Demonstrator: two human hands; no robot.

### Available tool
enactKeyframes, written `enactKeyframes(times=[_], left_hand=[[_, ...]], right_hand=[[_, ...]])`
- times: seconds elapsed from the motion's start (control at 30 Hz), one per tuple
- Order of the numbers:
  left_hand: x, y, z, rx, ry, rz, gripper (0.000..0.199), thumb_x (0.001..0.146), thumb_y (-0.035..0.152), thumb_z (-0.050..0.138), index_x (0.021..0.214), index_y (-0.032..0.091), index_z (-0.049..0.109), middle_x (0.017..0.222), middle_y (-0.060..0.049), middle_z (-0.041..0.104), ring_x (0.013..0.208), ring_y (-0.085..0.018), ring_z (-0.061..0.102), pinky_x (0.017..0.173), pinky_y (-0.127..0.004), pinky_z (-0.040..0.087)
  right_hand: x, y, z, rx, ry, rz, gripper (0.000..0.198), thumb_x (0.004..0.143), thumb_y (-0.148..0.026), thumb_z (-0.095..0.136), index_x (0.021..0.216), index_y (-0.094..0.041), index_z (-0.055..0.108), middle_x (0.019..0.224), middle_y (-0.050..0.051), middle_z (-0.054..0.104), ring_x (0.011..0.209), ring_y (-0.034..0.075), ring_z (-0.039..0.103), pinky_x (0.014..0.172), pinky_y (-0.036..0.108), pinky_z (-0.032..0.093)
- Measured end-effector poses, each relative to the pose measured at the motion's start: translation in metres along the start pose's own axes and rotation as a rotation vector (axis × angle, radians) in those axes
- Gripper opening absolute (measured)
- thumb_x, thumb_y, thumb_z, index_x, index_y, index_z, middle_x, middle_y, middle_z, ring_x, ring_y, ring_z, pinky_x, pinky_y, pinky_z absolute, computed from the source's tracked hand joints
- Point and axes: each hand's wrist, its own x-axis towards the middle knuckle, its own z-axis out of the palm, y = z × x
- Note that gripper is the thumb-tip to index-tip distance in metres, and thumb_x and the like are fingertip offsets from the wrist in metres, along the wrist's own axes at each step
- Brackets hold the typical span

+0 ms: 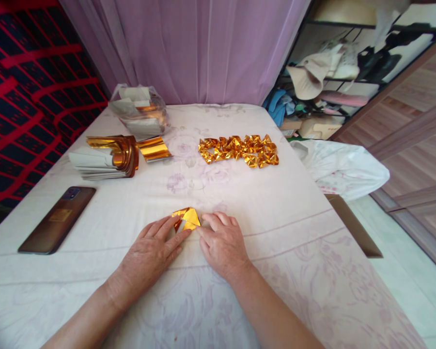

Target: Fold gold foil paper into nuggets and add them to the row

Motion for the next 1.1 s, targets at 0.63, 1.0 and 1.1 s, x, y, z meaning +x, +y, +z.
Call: enactKeyframes(times=[0.63, 1.0, 1.1], left_hand=[[-0.001, -0.033, -0.010, -0.364, -0.030, 0.068, 0.023, 0.094, 0.028, 0.054, 0.111, 0.028, 0.069, 0.149, -0.006, 0.047, 0.125, -0.026, 0.053, 0.100, -0.046, 0.047], [0.002, -0.045, 0.002, -0.291, 0.212, -0.094, 0.015, 0.092, 0.020, 0.051, 0.096, 0.020, 0.066, 0.128, -0.011, 0.062, 0.113, -0.025, 0.060, 0.094, -0.044, 0.049], [0.005, -0.049, 0.003, -0.242, 0.193, -0.065, 0.014, 0.091, 0.019, 0.054, 0.092, 0.022, 0.068, 0.132, -0.010, 0.061, 0.122, -0.029, 0.054, 0.099, -0.050, 0.042]], right_hand=[[-0.001, -0.002, 0.006, 0.019, 0.047, -0.066, 0.025, 0.084, -0.012, 0.057, 0.101, -0.022, 0.073, 0.113, 0.003, 0.070, 0.104, 0.023, 0.054, 0.081, 0.036, 0.041], [0.005, -0.006, 0.009, 0.046, 0.001, -0.082, 0.019, 0.090, -0.012, 0.053, 0.100, -0.020, 0.067, 0.105, 0.004, 0.074, 0.094, 0.020, 0.060, 0.078, 0.034, 0.041], [0.006, -0.006, 0.009, 0.050, 0.011, -0.088, 0.018, 0.090, -0.014, 0.056, 0.101, -0.021, 0.068, 0.107, 0.004, 0.073, 0.093, 0.021, 0.060, 0.078, 0.035, 0.042]])
